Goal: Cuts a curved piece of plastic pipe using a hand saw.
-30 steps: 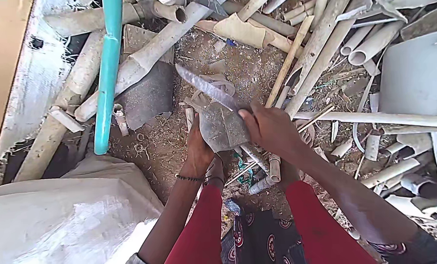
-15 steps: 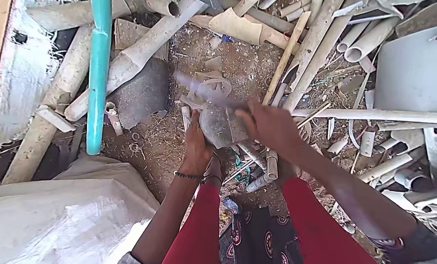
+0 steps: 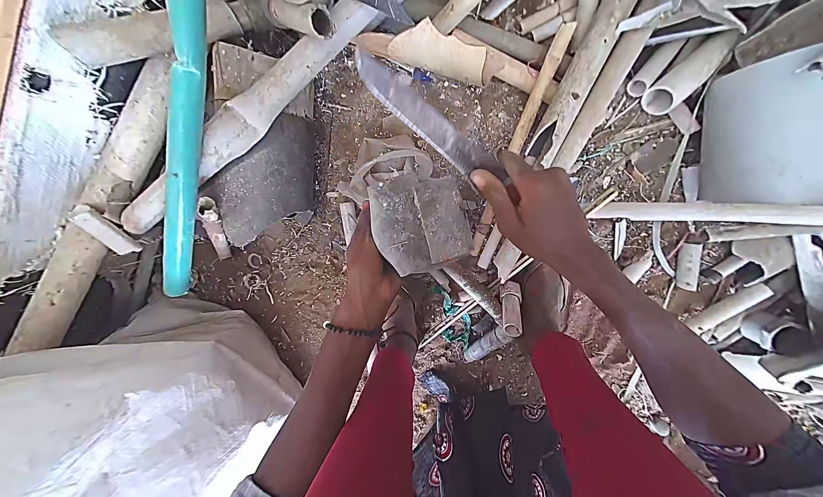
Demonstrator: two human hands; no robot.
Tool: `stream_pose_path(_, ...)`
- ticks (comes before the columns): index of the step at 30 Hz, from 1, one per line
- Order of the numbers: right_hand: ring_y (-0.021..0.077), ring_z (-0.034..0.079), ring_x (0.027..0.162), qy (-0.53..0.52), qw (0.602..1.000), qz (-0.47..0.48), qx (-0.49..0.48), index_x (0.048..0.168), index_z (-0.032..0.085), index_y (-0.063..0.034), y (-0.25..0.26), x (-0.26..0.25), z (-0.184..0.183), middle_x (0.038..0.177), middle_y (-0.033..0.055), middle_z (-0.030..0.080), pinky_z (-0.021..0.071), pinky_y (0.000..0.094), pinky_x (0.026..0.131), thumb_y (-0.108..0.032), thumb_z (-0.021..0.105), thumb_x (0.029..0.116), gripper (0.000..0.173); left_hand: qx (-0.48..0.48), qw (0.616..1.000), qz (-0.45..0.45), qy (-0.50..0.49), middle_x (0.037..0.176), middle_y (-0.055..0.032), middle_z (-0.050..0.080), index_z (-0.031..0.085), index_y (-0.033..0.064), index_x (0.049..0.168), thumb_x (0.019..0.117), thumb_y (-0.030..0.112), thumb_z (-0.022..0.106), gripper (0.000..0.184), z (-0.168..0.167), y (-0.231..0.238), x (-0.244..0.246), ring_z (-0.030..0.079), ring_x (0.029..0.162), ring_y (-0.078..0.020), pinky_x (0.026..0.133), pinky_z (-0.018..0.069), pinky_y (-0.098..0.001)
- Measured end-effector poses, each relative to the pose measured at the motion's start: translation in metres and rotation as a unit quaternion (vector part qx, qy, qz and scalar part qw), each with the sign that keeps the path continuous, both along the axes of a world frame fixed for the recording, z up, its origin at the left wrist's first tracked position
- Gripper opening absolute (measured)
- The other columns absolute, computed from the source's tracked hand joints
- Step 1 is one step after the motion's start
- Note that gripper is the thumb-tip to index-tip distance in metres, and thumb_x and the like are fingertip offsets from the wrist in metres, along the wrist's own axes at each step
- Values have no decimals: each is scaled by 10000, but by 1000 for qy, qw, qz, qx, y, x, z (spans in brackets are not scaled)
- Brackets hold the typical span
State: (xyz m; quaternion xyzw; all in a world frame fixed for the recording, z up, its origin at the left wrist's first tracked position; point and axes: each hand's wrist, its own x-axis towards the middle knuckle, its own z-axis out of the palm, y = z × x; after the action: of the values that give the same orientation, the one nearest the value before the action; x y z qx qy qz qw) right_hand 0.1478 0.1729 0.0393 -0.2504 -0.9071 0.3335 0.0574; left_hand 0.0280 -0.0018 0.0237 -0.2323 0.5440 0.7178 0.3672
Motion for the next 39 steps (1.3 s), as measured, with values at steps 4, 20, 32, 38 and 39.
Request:
stream_pose_path(4, 262, 528, 466, -35, 997, 59, 39, 893, 576, -50, -17, 4, -15, 536, 52, 453, 399, 419, 432, -463, 450, 1069, 466, 3, 1000, 4, 5, 982, -30, 716, 615, 150, 1179, 1110, 413, 338, 388, -5, -9, -3, 716, 905, -129, 760, 621, -333)
stream_pose_path(20, 247, 517, 411, 30, 981, 161, 106, 806, 596, -83, -40, 24, -21, 504, 36, 449, 371, 385, 372, -541, 421, 1045, 545, -41, 999, -32, -12, 1001, -6, 699, 591, 161, 1202, 1105, 396, 378, 332, -12, -12, -14, 696, 917, -109, 777, 602, -314)
stream_pose_path(32, 273, 526, 421, 13, 986, 115, 122, 822, 586, -58, -15, 19, -17, 515, 64, 466, 378, 414, 378, -505, 437, 1063, 529, -28, 994, -104, -4, 901, 6, 715, 625, 167, 1104, 1108, 391, 365, 343, 4, -5, -22, 710, 800, -90, 680, 613, -282)
stream_pose_path(38, 298, 540, 441, -22, 988, 112, 106, 832, 592, -46, -8, 36, -24, 540, 86, 485, 392, 442, 392, -539, 416, 1059, 571, -43, 993, -106, -29, 802, 23, 693, 627, 181, 1025, 1103, 414, 363, 361, 12, -14, -25, 690, 698, -64, 574, 588, -247)
stream_pose_path(39, 293, 526, 439, -19, 988, 108, 111, 829, 581, -51, -5, 38, -26, 537, 80, 471, 376, 432, 400, -539, 417, 1060, 564, -35, 993, -109, -34, 806, 19, 695, 631, 180, 1026, 1103, 422, 361, 371, 11, -15, -25, 693, 705, -70, 582, 592, -251)
